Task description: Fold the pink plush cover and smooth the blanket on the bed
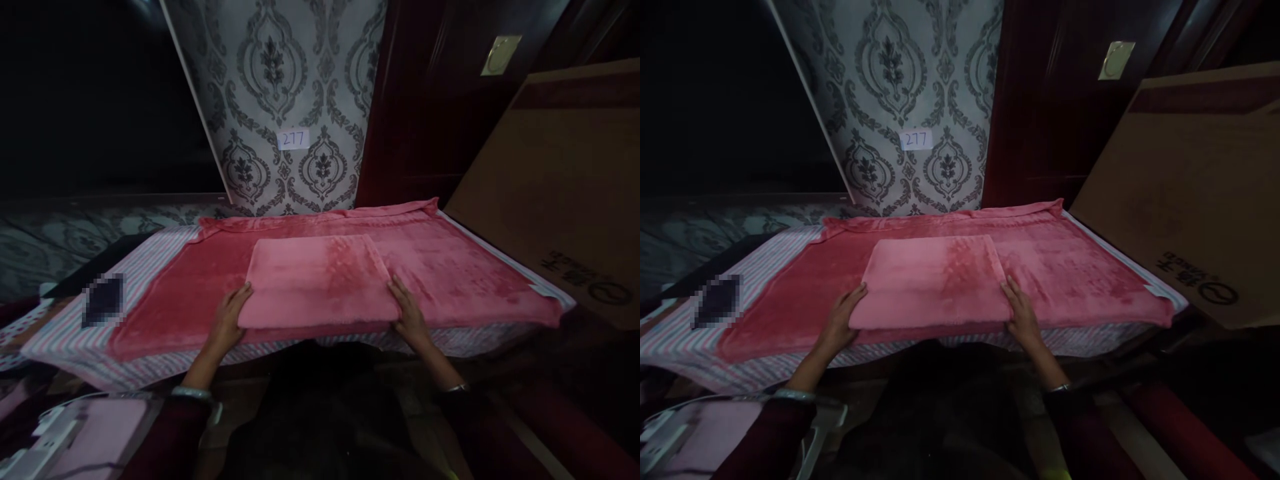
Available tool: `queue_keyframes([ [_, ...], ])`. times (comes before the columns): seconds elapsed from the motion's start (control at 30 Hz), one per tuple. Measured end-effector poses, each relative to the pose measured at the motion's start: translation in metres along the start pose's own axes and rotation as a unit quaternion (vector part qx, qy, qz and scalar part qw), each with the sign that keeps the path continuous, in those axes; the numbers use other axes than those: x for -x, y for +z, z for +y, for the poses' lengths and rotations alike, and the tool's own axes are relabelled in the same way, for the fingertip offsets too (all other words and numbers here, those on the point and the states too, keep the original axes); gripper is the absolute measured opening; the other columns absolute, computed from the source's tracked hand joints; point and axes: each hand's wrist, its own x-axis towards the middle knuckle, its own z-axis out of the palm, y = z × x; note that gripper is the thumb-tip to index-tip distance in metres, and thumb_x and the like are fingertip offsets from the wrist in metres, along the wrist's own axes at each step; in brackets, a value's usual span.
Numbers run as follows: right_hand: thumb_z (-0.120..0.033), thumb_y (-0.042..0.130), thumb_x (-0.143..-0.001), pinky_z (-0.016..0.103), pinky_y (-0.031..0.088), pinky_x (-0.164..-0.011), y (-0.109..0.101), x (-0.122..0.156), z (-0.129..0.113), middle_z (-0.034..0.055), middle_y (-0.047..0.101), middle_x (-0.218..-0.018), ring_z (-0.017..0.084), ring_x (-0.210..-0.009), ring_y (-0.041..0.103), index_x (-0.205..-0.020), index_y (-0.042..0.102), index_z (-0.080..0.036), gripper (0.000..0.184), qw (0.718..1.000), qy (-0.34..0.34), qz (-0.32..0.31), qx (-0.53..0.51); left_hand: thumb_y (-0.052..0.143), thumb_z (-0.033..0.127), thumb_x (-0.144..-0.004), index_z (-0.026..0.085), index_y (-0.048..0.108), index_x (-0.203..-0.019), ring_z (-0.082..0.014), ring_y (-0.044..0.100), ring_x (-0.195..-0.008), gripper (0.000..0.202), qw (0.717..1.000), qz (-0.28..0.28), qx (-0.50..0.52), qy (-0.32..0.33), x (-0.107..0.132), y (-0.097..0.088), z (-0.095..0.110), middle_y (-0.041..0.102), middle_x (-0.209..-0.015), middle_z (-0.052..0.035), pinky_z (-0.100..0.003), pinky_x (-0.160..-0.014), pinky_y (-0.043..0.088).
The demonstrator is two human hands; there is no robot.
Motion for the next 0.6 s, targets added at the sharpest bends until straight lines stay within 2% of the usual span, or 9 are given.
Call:
queue_keyframes([
  [0.1, -0.011, 0.053, -0.066, 0.054, 0.046, -0.114, 0.001, -0.003, 0.005, 0.0103, 0.047, -0.162, 0.03, -0.143, 0.05, -0.15, 0.056, -0.027, 0.085, 1.0, 0.014, -0.006, 0.001, 0.061, 0.02, -0.081, 0.02, 0.062, -0.141, -0.0326, 0.053, -0.141, 0.061, 0.999, 0.004, 0.002, -0.05, -0.005, 0.002, 0.004, 0.06, -0.152, -0.0133, -0.052, -0.116, 0.044],
  [0.2, -0.015, 0.054, -0.069, 0.053, 0.049, -0.11, 0.001, -0.013, 0.006, 0.011, 0.06, -0.146, 0.03, -0.13, 0.059, -0.129, 0.072, -0.026, 0.064, 0.999, 0.03, 0.019, -0.008, 0.063, 0.029, -0.08, 0.024, 0.069, -0.129, -0.0324, 0.053, -0.139, 0.049, 0.996, 0.038, 0.036, -0.071, -0.011, 0.005, 0.008, 0.066, -0.145, -0.011, -0.052, -0.115, 0.045],
  [0.33, -0.029, 0.056, -0.079, 0.053, 0.05, -0.105, -0.007, -0.045, -0.008, 0.0117, 0.069, -0.124, 0.03, -0.118, 0.063, -0.108, 0.076, -0.026, 0.036, 0.993, 0.058, 0.08, -0.065, 0.061, 0.039, -0.082, 0.025, 0.069, -0.121, -0.0321, 0.052, -0.139, 0.042, 0.988, 0.093, 0.108, -0.066, -0.035, -0.006, 0.013, 0.07, -0.138, -0.0112, -0.055, -0.116, 0.042],
  [0.47, -0.045, 0.058, -0.084, 0.049, 0.054, -0.098, -0.027, -0.099, -0.029, 0.0113, 0.072, -0.109, 0.029, -0.106, 0.065, -0.1, 0.071, -0.023, 0.03, 0.973, 0.104, 0.15, -0.142, 0.064, 0.051, -0.082, 0.024, 0.068, -0.118, -0.0312, 0.056, -0.135, 0.045, 0.97, 0.148, 0.169, -0.093, -0.081, -0.041, 0.022, 0.072, -0.13, -0.0115, -0.052, -0.115, 0.043],
  [0.6, -0.053, 0.062, -0.084, 0.046, 0.055, -0.086, -0.055, -0.166, -0.042, 0.0064, 0.071, -0.092, 0.026, -0.088, 0.063, -0.094, 0.067, -0.022, 0.033, 0.95, 0.143, 0.229, -0.155, 0.071, 0.056, -0.078, 0.02, 0.066, -0.107, -0.0253, 0.068, -0.103, 0.046, 0.927, 0.231, 0.274, -0.108, -0.135, -0.09, 0.032, 0.074, -0.108, -0.0077, -0.041, -0.097, 0.055],
])
